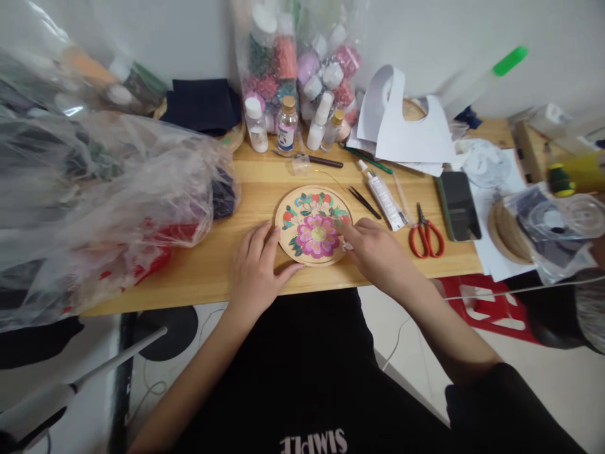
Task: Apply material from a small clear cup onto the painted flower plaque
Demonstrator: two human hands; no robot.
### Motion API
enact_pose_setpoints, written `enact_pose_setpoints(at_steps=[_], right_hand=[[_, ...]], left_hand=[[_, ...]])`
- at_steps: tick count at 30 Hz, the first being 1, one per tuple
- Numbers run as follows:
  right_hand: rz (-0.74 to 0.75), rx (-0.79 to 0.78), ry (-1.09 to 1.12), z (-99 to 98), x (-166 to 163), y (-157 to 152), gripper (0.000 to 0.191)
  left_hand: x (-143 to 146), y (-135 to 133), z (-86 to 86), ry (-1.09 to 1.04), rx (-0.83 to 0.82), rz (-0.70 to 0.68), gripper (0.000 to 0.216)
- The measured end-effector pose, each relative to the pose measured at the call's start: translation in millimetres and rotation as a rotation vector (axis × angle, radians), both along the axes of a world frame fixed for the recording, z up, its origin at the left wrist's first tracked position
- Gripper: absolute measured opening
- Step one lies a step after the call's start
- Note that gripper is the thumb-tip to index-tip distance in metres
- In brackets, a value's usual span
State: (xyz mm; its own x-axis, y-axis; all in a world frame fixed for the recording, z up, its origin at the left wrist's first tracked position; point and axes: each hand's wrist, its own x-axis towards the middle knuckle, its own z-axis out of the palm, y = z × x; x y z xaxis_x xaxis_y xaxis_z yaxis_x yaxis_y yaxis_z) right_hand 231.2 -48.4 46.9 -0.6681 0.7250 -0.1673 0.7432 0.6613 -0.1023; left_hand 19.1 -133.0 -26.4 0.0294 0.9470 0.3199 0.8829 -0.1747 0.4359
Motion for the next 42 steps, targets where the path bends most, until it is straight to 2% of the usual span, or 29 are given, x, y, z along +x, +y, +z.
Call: enact_pose_setpoints(at_steps=[7, 12, 14, 19, 23, 25, 28, 32, 35, 38, 42], right_hand=[[-0.06, -0.028, -0.17, 13.4, -19, 1, 0.031], [-0.152, -0.033, -0.053, 13.1, -6, -3, 0.031], [-0.214, -0.025, 0.104, 9.0, 8, -7, 0.032], [-0.374, 0.059, 0.578, -5.8, 45, -23, 0.013], [-0.495, -0.082, 0.937, -14.8, 51, -42, 0.019], [-0.555, -0.207, 1.131, -14.2, 46, -51, 0.028], [-0.599, -0.448, 1.416, -7.4, 36, -64, 0.04], [-0.601, -0.647, 1.609, 2.7, 26, -82, 0.043], [-0.627, -0.732, 1.712, 5.3, 22, -93, 0.046], [-0.663, -0.771, 1.782, 5.3, 22, -102, 0.045], [-0.689, -0.87, 1.878, 3.9, 23, -107, 0.037]], left_hand=[[0, 0, -1.8, 0.013, 0.031, 0.011, 0.065], [-1, -2, -2.0, 0.05, 0.037, 0.003, 0.063], [-1, -2, -3.8, 0.056, 0.042, 0.004, 0.062], [-3, 1, -12.5, 0.033, 0.089, 0.026, 0.057], [-7, 2, -15.1, -0.004, 0.146, 0.021, 0.054], [-6, 1, -9.7, -0.044, 0.182, 0.01, 0.047], [4, -7, 9.8, -0.186, 0.205, -0.046, 0.034], [35, -22, 47.7, -0.483, 0.09, -0.225, 0.025], [59, -32, 69.7, -0.688, 0.015, -0.341, 0.021], [77, -35, 79.2, -0.758, -0.006, -0.364, 0.021], [91, -34, 79.0, -0.858, -0.067, -0.365, 0.015]])
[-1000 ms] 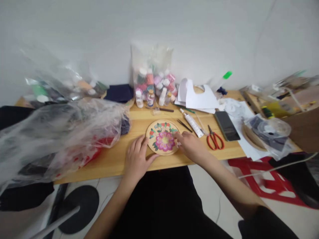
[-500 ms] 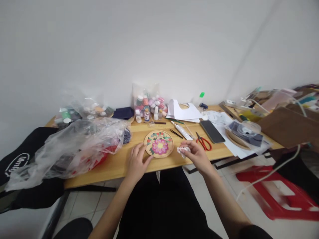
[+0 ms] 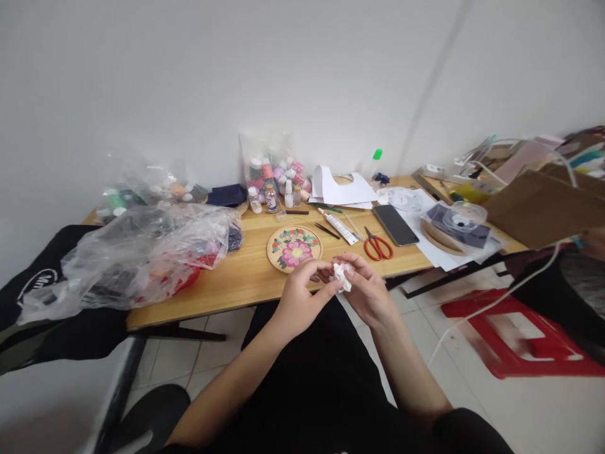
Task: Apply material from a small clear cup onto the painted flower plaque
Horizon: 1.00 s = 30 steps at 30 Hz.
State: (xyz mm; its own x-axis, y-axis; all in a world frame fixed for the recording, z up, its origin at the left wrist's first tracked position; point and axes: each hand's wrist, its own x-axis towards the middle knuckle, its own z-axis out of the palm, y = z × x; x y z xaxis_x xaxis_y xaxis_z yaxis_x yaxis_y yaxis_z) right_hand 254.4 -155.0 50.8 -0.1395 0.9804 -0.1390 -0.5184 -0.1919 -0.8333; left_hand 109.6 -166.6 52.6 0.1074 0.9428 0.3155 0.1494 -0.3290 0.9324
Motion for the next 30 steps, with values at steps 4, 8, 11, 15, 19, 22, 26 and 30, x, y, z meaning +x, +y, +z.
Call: enact_pose_setpoints(at_steps=[4, 8, 11, 15, 19, 22, 26, 30], right_hand=[[-0.007, -0.053, 0.058, -4.6, 3, 1, 0.032], [0.014, -0.107, 0.026, -10.2, 8, 6, 0.03], [0.041, -0.159, -0.016, -13.4, 13, 9, 0.031], [0.055, -0.198, -0.037, -18.6, 21, 15, 0.035], [0.064, -0.216, -0.032, -23.7, 25, 21, 0.038], [0.041, -0.245, -0.06, -26.7, 23, 27, 0.041], [-0.004, -0.301, -0.078, -31.3, 18, 34, 0.039], [-0.046, -0.366, -0.088, -36.5, 15, 39, 0.037]], left_hand=[[9, 6, -3.4, -0.03, 0.004, 0.008, 0.009], [15, 15, -6.6, 0.016, 0.021, 0.033, 0.006], [17, 22, -10.5, 0.106, 0.06, 0.06, 0.009], [18, 31, -18.9, 0.222, 0.158, 0.131, 0.012], [22, 38, -26.5, 0.359, 0.271, 0.166, 0.013], [25, 42, -29.6, 0.523, 0.384, 0.216, 0.014], [29, 46, -32.0, 0.766, 0.516, 0.255, 0.02], [32, 45, -36.9, 0.903, 0.573, 0.252, 0.02]])
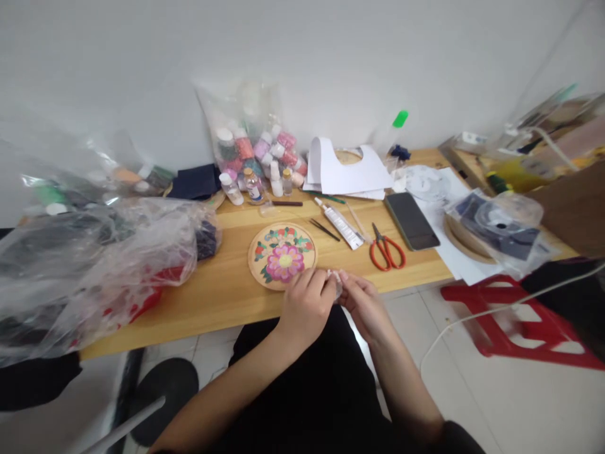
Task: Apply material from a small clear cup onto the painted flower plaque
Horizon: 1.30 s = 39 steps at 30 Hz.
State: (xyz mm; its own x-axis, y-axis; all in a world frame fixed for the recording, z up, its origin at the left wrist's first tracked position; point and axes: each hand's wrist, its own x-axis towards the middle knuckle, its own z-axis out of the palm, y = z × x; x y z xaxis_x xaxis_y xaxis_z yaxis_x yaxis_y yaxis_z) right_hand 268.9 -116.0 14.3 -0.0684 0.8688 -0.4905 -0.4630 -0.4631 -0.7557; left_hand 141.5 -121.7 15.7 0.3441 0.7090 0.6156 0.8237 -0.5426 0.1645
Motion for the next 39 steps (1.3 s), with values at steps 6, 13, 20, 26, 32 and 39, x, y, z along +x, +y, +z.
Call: enact_pose_setpoints(at_steps=[6, 13, 20, 26, 32, 39], right_hand=[[0.0, -0.019, -0.019, -7.1, 6, 6, 0.04], [0.093, 0.101, -0.179, -3.9, 12, 7, 0.047], [0.143, 0.405, -0.734, -8.7, 9, 2, 0.019], [0.289, 0.884, -1.282, -2.0, 1, 13, 0.008], [0.504, 1.013, -1.435, 7.9, -8, 27, 0.012], [0.579, 0.986, -1.509, 8.0, -14, 33, 0.012]], left_hand=[[0, -1, -5.0, -0.064, -0.165, -0.062, 0.025], [-48, -14, 3.9, -0.202, -0.214, -0.021, 0.023], [-96, -44, -22.9, -0.117, -0.073, 0.281, 0.026], [-71, -57, -39.3, -0.103, -0.118, 0.134, 0.029], [-54, -49, -50.3, -0.068, -0.067, 0.067, 0.027], [-52, -49, -59.2, -0.04, -0.049, 0.104, 0.032]])
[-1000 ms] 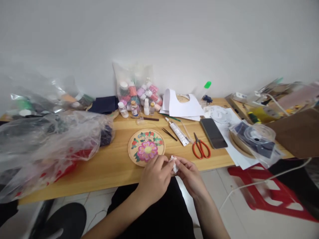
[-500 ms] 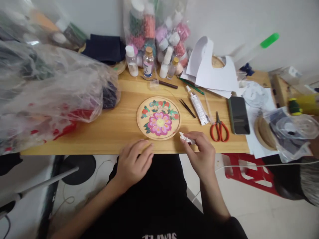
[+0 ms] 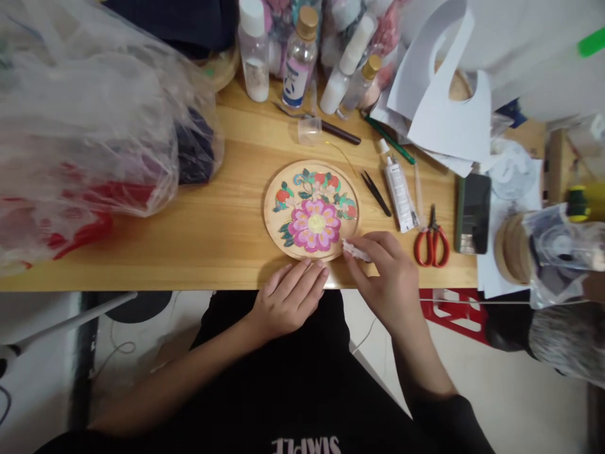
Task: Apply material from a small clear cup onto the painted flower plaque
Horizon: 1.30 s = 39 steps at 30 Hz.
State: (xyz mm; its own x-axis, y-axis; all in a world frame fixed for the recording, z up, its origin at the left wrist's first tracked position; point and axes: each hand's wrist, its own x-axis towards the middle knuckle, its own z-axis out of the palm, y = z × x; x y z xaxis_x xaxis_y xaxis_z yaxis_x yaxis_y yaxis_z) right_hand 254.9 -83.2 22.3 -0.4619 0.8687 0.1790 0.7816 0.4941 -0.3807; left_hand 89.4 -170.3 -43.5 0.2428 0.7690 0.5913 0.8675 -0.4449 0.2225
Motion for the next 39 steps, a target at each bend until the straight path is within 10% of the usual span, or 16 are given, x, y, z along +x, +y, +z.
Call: enact_pose_setpoints(at_steps=[39], right_hand=[[0.432, 0.115, -0.355, 16.5, 10, 24, 0.025]], left_hand=[[0, 1, -4.1, 0.107, 0.077, 0.01, 0.021]])
